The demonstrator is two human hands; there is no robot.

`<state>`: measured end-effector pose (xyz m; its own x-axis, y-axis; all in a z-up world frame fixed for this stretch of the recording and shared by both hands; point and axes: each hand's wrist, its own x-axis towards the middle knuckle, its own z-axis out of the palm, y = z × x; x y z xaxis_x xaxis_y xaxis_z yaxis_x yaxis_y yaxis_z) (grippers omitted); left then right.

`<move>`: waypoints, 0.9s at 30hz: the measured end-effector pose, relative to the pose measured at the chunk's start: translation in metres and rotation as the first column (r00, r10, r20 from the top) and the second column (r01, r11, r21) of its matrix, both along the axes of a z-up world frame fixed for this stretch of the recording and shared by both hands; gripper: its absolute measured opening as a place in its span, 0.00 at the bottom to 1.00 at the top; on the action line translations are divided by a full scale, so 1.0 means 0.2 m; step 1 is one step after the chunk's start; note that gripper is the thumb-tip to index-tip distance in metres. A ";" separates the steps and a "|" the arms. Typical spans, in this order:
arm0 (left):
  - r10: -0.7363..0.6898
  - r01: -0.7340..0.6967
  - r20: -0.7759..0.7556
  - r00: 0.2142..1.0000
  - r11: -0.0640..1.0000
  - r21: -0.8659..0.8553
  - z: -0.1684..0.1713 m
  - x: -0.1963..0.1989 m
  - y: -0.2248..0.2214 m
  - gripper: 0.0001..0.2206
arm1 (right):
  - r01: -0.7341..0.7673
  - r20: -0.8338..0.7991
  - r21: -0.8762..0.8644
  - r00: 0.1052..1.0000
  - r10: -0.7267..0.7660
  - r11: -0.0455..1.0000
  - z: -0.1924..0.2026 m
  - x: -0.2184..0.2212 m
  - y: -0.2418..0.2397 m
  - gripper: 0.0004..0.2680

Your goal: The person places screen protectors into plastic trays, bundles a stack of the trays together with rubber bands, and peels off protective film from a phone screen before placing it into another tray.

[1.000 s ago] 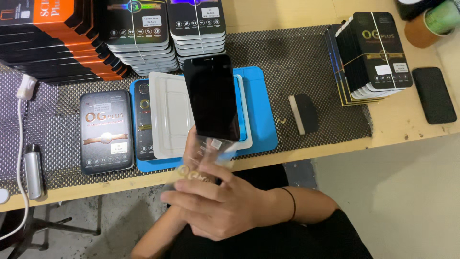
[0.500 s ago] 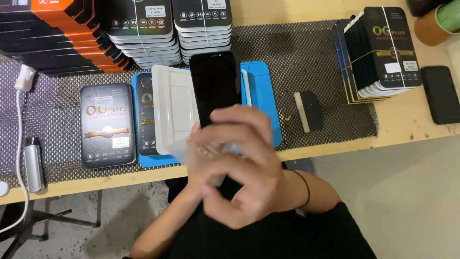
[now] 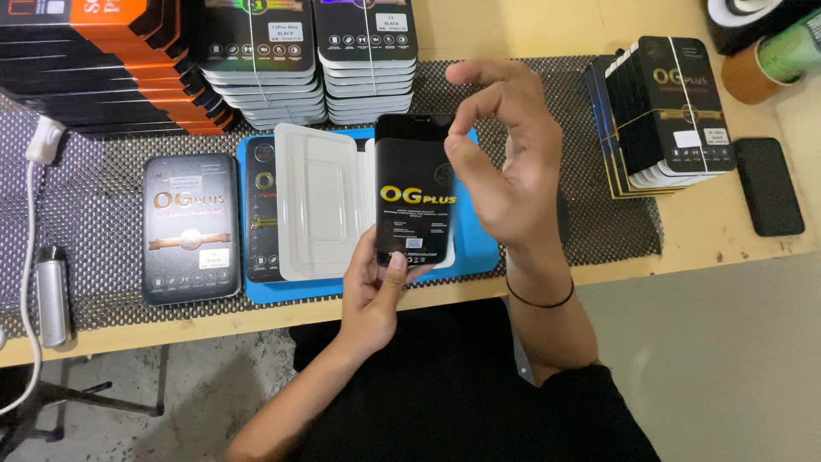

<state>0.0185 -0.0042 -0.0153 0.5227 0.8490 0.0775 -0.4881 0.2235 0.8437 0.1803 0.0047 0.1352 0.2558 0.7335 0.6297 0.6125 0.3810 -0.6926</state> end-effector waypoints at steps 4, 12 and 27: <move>-0.036 0.037 0.036 0.999 0.999 -0.035 0.00 -0.01 0.00 0.25 | -0.015 -0.041 -0.005 0.999 0.015 1.000 -0.06 0.07 0.07 0.02; -0.009 0.032 0.174 0.985 0.990 -0.134 -0.09 -0.02 0.02 0.26 | 0.212 0.112 0.204 0.965 -0.238 0.956 -0.14 0.00 -0.09 0.04; -0.010 0.009 0.046 0.999 0.999 0.035 -0.07 0.00 -0.01 0.23 | -0.003 0.512 0.209 0.853 -0.107 0.978 -0.62 0.03 -0.20 0.06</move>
<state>0.0176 -0.0064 -0.0284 0.5260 0.8404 0.1308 -0.5245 0.1995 0.8277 0.1866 -0.0350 0.0115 -0.1133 0.5769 0.8089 0.8830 0.4317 -0.1842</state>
